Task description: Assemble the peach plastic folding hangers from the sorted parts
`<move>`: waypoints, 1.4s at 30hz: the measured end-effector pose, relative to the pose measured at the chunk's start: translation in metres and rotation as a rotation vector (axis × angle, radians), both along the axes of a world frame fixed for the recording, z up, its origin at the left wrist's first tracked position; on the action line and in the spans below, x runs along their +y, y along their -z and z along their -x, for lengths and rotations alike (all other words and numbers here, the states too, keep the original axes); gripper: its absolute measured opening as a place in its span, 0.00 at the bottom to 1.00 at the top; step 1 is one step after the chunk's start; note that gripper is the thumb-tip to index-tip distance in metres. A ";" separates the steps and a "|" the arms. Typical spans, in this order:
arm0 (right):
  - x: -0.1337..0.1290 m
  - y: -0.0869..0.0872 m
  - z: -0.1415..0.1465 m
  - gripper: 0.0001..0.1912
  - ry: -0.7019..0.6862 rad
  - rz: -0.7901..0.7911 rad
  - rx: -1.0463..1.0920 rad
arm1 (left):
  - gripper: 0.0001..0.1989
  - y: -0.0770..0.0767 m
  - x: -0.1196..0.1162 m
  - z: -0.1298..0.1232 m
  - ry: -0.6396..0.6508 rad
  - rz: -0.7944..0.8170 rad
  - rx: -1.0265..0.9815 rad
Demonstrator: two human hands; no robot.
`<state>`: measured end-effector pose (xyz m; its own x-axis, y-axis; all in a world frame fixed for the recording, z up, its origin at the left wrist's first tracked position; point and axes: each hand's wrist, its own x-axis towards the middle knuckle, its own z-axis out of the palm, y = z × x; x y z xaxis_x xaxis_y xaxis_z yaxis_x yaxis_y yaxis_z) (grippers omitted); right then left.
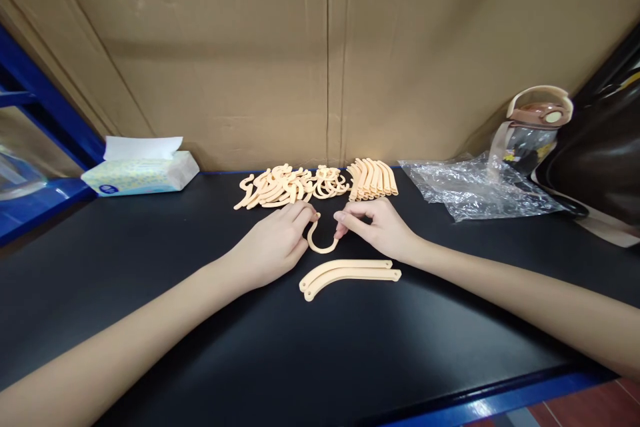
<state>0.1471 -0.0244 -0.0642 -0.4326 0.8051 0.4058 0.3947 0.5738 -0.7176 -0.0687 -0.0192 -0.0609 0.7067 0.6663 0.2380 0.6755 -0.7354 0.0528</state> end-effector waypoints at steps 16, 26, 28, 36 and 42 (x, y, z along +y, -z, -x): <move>0.002 0.002 0.000 0.17 -0.030 0.020 0.006 | 0.16 -0.002 -0.001 -0.001 -0.005 -0.007 0.015; 0.003 0.003 -0.001 0.16 -0.007 0.042 0.102 | 0.14 -0.005 -0.001 -0.003 -0.008 -0.082 0.106; 0.004 0.004 -0.002 0.16 -0.017 0.064 0.125 | 0.13 -0.006 -0.002 -0.003 -0.012 -0.110 0.125; 0.008 0.007 -0.001 0.17 -0.062 0.184 0.184 | 0.15 -0.007 -0.001 -0.003 -0.027 -0.246 0.170; 0.007 0.006 -0.001 0.19 -0.070 0.204 0.168 | 0.16 -0.006 0.000 -0.001 -0.063 -0.212 0.137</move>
<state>0.1485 -0.0176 -0.0704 -0.4305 0.8481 0.3088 0.2249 0.4321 -0.8733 -0.0676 -0.0196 -0.0552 0.7003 0.6558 0.2820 0.7109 -0.6763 -0.1929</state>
